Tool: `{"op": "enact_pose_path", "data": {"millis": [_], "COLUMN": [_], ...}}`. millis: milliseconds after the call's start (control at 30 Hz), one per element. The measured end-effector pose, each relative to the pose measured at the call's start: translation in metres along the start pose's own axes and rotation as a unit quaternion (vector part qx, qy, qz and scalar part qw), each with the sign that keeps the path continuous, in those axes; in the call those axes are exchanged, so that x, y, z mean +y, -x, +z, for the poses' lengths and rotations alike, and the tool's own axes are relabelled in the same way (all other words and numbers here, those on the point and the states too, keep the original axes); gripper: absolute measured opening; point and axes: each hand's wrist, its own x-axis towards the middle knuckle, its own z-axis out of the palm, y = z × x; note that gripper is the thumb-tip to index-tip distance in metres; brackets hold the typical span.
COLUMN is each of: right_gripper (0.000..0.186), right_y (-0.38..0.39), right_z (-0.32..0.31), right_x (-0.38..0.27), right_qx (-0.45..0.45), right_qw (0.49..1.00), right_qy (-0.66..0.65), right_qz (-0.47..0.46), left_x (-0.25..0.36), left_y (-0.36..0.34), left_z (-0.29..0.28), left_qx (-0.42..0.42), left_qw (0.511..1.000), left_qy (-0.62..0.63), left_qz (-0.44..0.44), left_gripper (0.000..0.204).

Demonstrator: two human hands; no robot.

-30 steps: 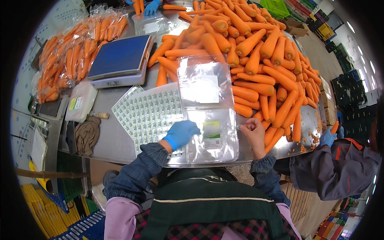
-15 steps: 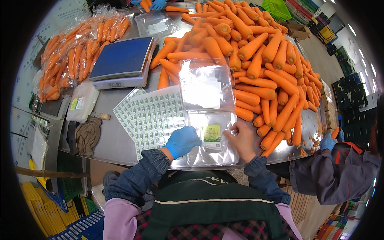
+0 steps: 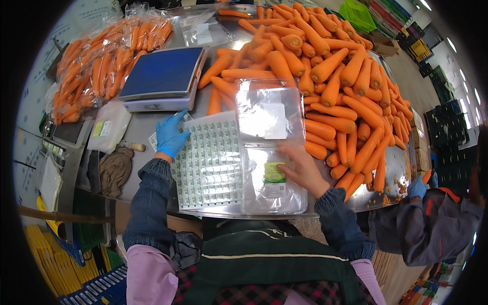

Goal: The person applies labels to plastic produce bags by peeling individual stickers from a sheet and pressing them onto the center of each bag on a workspace table.

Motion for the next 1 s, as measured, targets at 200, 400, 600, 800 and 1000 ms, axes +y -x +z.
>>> {"op": "enact_pose_path", "data": {"millis": [200,400,600,800,1000], "right_gripper": [0.041,0.049,0.056,0.041,0.039], "right_y": [-0.043,-0.093,-0.109,-0.114,-0.112], "right_z": [0.015,0.056,0.062,0.064,0.068], "right_x": [0.005,-0.043,-0.074,-0.079,-0.068], "right_qx": [0.034,0.022,-0.034,-0.053,-0.038], "right_qw": [0.997,0.979,0.92,0.835,0.812], "right_qy": [0.055,-0.177,-0.363,-0.511,-0.526], "right_qz": [0.039,0.099,0.145,0.198,0.249], "left_x": [0.001,0.018,0.018,0.017,0.033], "left_y": [0.009,0.008,0.011,0.006,0.015], "left_z": [-0.031,-0.075,-0.108,-0.114,-0.105], "left_qx": [-0.138,-0.151,-0.157,-0.189,-0.152], "left_qw": [0.935,0.92,0.945,0.94,0.898], "left_qy": [0.276,0.325,0.254,0.252,0.381], "left_qz": [-0.173,-0.16,-0.134,-0.134,-0.163], "left_gripper": [0.018,0.009,0.017,0.02,0.027]}}
